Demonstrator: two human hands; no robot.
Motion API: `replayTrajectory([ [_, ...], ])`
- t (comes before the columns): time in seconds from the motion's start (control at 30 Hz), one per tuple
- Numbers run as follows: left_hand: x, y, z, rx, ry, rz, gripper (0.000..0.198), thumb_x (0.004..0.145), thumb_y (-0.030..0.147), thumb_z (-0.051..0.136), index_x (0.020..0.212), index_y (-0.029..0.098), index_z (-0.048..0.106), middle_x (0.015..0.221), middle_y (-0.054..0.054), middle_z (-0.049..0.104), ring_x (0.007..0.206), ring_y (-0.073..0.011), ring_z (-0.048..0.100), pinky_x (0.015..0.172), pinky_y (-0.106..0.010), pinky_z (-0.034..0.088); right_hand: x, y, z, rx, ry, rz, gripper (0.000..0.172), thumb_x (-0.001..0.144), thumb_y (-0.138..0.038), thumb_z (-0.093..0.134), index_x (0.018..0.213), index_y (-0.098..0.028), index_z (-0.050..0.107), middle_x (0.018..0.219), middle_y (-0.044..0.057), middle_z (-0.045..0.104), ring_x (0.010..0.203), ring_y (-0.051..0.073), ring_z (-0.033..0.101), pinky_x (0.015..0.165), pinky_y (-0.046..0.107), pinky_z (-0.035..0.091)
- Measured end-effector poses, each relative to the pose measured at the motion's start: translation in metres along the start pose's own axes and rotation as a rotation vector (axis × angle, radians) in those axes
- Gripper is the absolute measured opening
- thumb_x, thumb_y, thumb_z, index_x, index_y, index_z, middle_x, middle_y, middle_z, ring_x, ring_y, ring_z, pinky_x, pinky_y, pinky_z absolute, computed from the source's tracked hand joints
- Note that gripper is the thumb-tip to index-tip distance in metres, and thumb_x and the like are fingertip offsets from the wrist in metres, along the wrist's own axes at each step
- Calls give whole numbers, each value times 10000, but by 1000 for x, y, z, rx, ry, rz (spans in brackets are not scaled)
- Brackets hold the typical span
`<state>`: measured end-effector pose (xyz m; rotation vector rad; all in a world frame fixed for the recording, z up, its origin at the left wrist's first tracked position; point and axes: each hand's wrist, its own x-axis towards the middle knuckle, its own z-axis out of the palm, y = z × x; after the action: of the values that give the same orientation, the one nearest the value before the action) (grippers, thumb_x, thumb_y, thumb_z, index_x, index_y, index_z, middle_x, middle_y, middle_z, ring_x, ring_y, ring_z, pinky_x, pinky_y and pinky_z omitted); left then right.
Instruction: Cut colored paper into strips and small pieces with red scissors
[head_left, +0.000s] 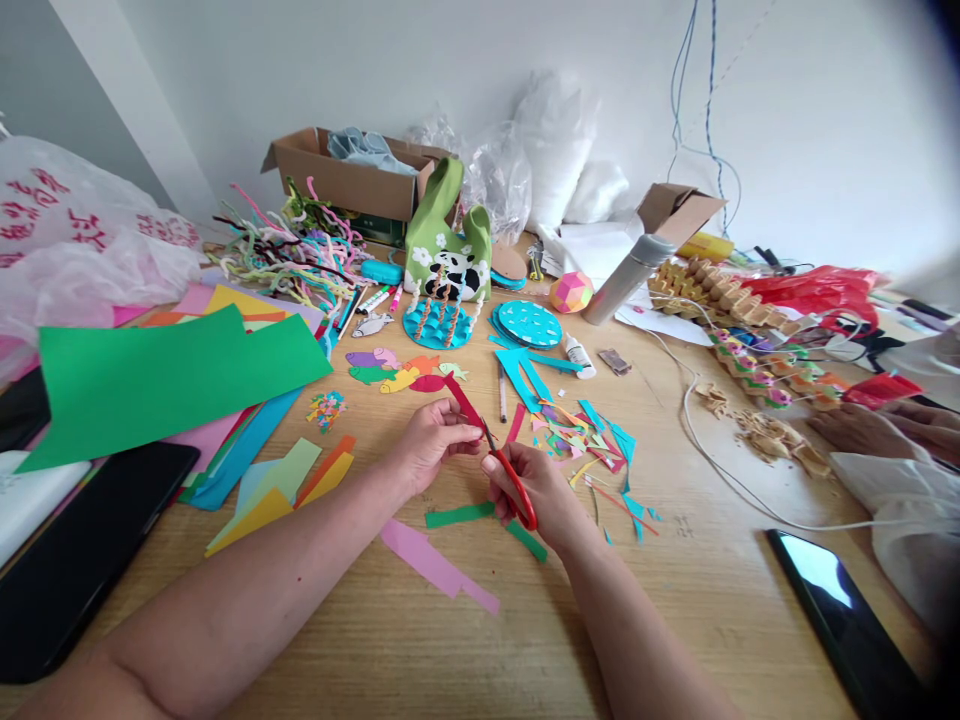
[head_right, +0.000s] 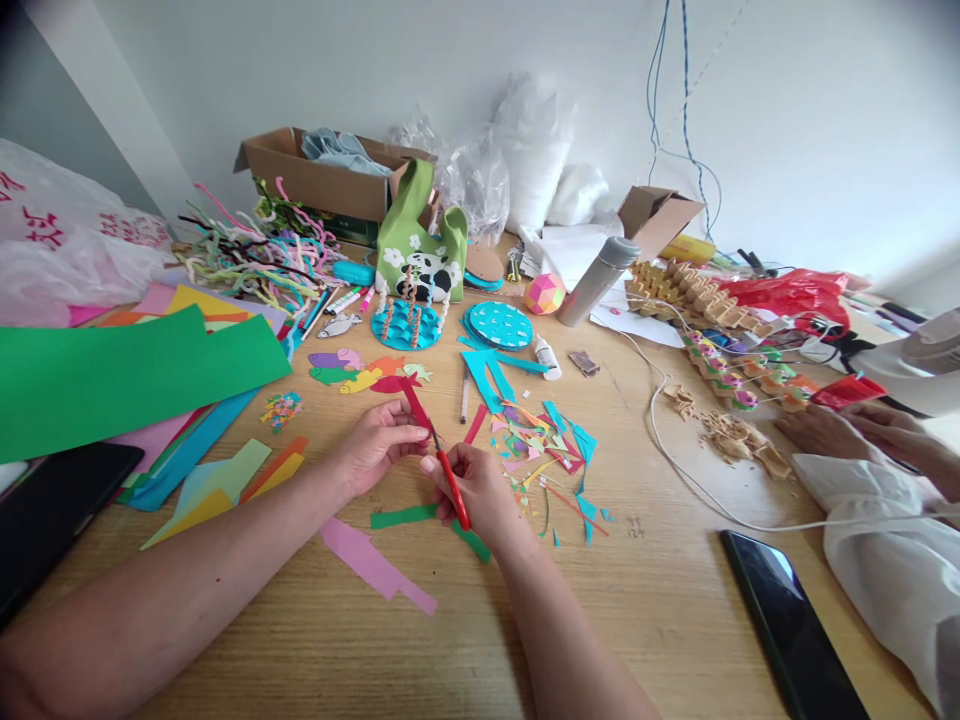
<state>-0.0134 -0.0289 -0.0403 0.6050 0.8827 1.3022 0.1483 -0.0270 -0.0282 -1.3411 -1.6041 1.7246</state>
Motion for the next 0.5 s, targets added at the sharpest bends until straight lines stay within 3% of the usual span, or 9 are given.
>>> replayTrajectory([
  [0.5, 0, 2, -1, 46, -36, 24, 240, 591, 128, 743, 782, 130, 597, 689, -13, 647, 623, -121, 607, 619, -264, 488, -1, 0, 0, 0, -5, -3, 497, 674, -624, 719, 664, -194, 470, 513, -23, 588, 361, 105, 530, 342, 201, 408],
])
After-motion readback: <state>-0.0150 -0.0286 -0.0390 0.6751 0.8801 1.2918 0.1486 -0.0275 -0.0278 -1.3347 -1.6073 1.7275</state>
